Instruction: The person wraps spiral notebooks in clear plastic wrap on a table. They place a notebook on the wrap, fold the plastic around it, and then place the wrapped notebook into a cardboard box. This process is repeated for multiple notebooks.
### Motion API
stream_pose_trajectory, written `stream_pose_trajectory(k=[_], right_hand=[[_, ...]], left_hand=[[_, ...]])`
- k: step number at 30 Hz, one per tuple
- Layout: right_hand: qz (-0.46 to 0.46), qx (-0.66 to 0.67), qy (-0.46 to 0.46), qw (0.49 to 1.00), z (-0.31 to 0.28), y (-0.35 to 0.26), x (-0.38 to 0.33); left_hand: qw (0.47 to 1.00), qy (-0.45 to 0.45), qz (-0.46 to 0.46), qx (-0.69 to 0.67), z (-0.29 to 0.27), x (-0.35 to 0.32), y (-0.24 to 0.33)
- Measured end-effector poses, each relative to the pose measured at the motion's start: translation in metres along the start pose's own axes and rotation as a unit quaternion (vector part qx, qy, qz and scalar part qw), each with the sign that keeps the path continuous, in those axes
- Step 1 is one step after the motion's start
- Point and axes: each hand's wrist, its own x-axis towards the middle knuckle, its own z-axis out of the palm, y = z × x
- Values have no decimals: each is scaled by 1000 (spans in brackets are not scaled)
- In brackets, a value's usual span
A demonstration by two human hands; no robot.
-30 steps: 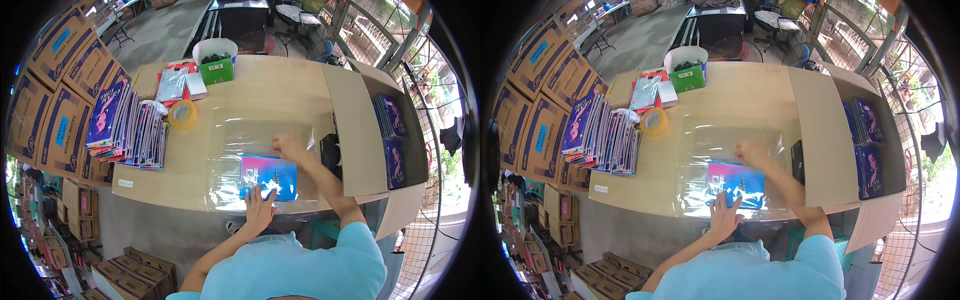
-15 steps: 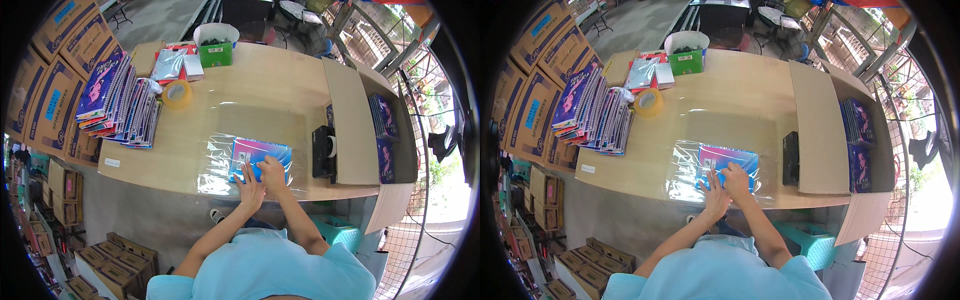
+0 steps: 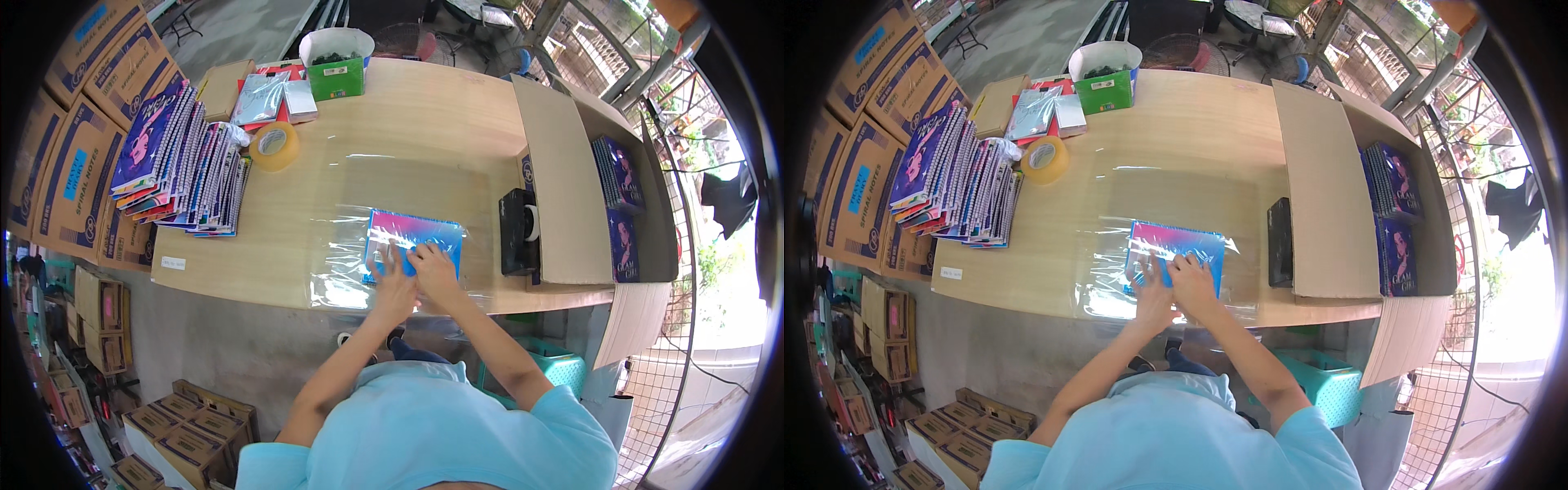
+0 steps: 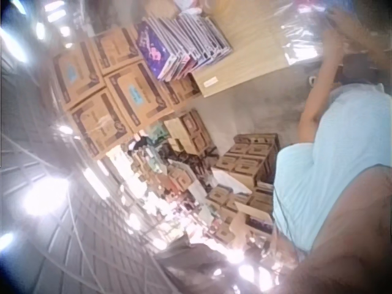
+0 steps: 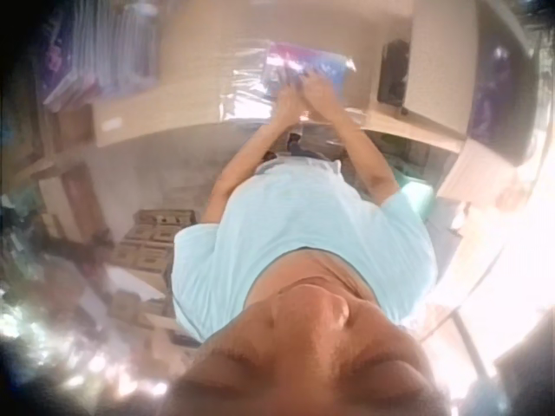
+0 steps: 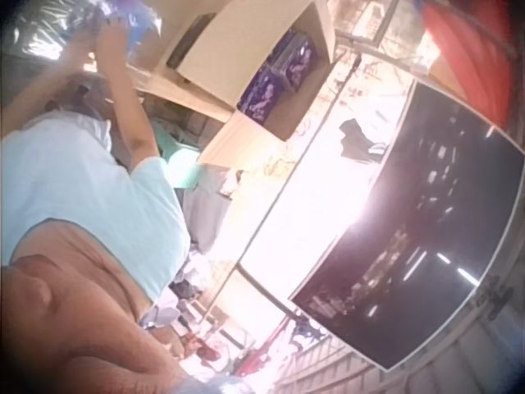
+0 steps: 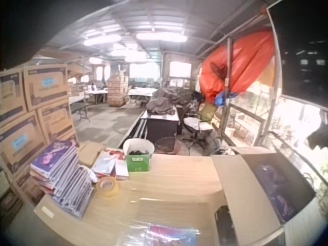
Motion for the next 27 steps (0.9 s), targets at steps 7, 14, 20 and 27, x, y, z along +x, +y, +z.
stream_pose_trajectory(k=[7, 14, 20, 27], right_hand=[[-25, -90, -8, 996, 2, -4, -17], [-121, -214, 63, 967, -52, 37, 9], [-18, -184, 119, 976, -41, 83, -69], [421, -61, 264, 866, -63, 91, -131]], left_hand=[[988, 92, 99, 70, -50, -12, -33], [982, 48, 150, 107, -21, 3, -55], [983, 50, 159, 74, -28, 3, -57], [987, 48, 143, 60, -30, -5, -58]])
